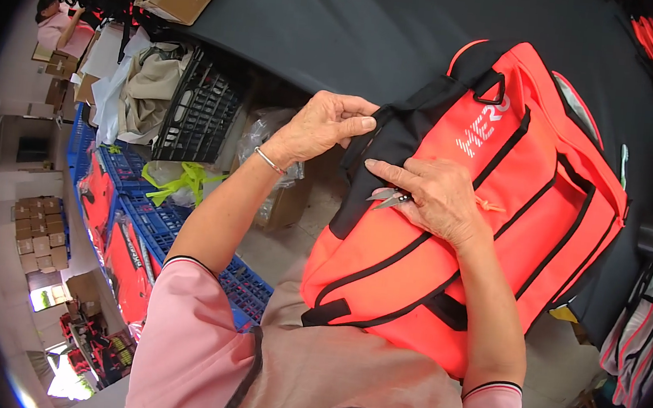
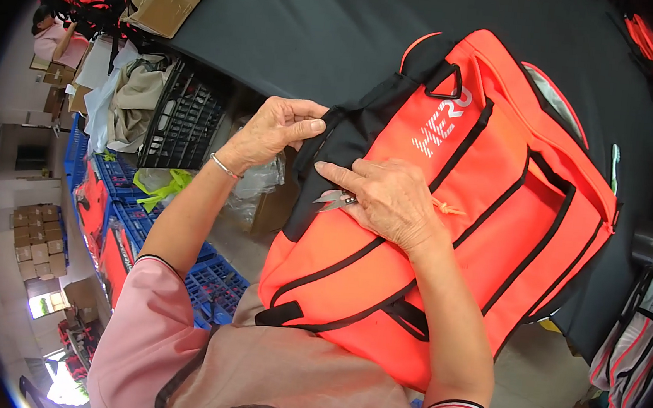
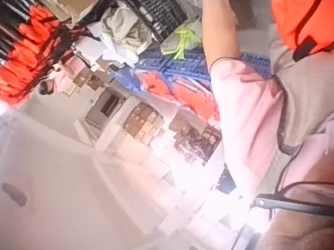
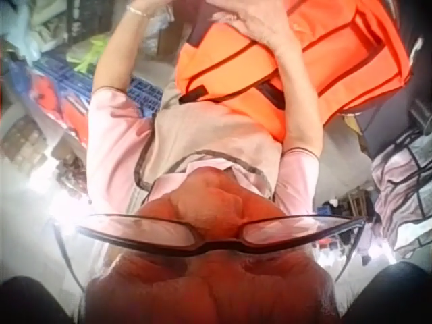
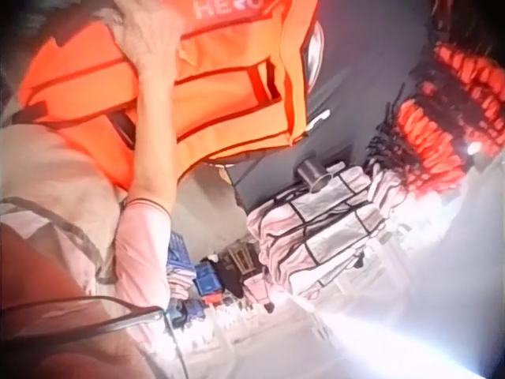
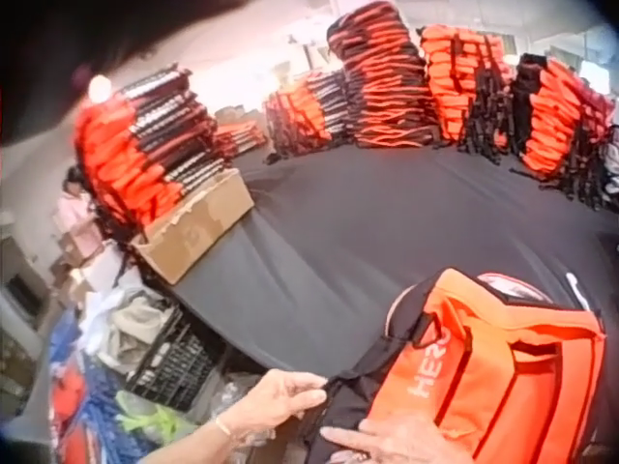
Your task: Trimming threads and inspecting straps on backpacks and padded gear bags.
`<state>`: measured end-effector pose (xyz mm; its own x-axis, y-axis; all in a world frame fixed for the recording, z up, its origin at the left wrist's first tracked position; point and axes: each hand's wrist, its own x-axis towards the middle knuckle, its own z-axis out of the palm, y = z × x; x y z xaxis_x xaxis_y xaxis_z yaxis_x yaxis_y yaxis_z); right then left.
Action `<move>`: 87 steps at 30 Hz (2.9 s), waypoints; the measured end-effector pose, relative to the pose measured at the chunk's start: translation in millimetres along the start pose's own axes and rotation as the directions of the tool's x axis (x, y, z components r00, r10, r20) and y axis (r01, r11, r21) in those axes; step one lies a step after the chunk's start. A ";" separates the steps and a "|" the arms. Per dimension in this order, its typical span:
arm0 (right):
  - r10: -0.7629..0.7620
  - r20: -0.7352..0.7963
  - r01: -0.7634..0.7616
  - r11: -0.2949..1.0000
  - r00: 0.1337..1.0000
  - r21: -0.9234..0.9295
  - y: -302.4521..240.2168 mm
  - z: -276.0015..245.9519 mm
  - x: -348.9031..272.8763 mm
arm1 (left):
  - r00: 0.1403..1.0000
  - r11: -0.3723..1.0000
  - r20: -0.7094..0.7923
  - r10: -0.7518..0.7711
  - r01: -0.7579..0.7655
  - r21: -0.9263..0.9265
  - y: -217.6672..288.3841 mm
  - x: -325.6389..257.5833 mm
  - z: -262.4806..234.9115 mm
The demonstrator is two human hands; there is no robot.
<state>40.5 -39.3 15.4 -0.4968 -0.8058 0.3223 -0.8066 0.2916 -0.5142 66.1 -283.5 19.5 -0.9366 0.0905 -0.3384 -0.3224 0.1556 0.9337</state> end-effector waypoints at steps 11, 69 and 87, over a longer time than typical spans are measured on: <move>-0.056 0.048 0.060 0.995 0.997 -0.084 1.3 16.3 -10.0 | 0.958 0.997 0.275 -0.080 0.083 0.000 14.4 -24.6 -12.6; 0.426 -0.169 -0.434 0.901 0.889 -0.010 -7.3 23.0 30.5 | 0.987 0.738 -0.136 -0.088 -0.027 -0.674 -80.6 -85.8 91.3; 0.137 -0.154 -0.184 0.918 0.979 -0.353 -102.2 -5.8 -34.6 | 0.934 0.900 -0.332 0.130 -0.252 -0.357 -65.6 -92.9 99.9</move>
<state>138.3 -38.2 61.4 -0.6459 -0.6692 0.3674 -0.7617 0.5974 -0.2508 188.0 -203.8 -22.0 -0.9625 -0.2217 -0.1562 -0.1030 -0.2339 0.9668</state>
